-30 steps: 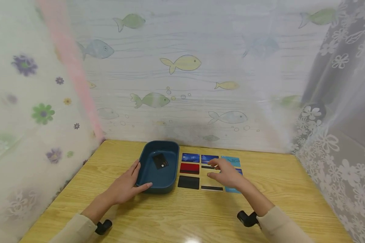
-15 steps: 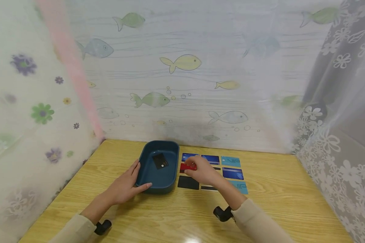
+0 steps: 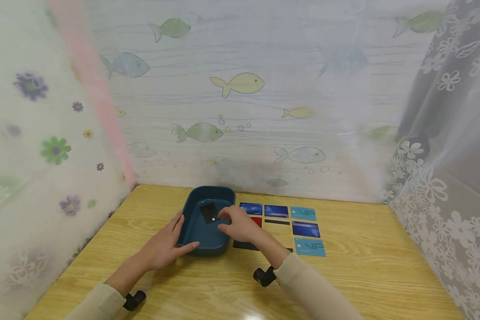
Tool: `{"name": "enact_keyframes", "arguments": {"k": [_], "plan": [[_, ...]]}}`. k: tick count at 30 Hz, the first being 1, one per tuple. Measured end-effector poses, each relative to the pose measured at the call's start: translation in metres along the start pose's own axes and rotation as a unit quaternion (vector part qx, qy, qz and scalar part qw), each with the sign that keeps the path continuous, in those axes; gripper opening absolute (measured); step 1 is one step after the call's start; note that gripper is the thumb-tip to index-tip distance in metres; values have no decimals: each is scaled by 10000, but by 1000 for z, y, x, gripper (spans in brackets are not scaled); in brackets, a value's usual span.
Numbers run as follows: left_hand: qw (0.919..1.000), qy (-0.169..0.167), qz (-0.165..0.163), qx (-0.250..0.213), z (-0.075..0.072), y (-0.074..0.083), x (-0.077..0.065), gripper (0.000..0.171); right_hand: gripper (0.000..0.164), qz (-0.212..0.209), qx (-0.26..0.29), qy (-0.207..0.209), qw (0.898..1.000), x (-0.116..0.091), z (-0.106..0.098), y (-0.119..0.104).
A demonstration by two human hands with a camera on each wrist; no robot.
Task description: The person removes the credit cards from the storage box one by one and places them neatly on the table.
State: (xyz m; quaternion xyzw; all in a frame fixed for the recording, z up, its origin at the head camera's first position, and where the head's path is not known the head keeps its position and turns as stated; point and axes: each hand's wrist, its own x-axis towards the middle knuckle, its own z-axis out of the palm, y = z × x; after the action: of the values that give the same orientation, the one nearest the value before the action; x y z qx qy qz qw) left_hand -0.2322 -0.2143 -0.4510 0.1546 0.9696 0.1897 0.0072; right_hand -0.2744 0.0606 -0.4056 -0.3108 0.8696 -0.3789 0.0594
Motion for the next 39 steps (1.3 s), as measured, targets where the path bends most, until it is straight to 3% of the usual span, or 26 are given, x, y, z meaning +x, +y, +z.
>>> {"name": "enact_keyframes", "arguments": {"k": [10, 15, 21, 28, 32, 39], "plan": [[9999, -72, -24, 75, -1, -1, 1, 114, 47, 374, 242, -22, 9990, 33, 28, -12], [9999, -139, -16, 94, 0, -2, 3, 113, 67, 999, 355, 175, 9942, 49, 44, -13], [9999, -148, -1, 30, 0, -1, 2, 112, 85, 1800, 842, 668, 9778, 64, 63, -5], [9999, -143, -46, 77, 5, -5, 2, 115, 100, 2648, 1217, 1282, 9480, 82, 79, 5], [9998, -156, -86, 23, 5, -4, 3, 115, 100, 2832, 825, 1317, 9464, 88, 78, 8], [9998, -191, -84, 48, 1, -2, 2, 114, 83, 2813, -566, 1312, 9489, 98, 87, 10]]}}
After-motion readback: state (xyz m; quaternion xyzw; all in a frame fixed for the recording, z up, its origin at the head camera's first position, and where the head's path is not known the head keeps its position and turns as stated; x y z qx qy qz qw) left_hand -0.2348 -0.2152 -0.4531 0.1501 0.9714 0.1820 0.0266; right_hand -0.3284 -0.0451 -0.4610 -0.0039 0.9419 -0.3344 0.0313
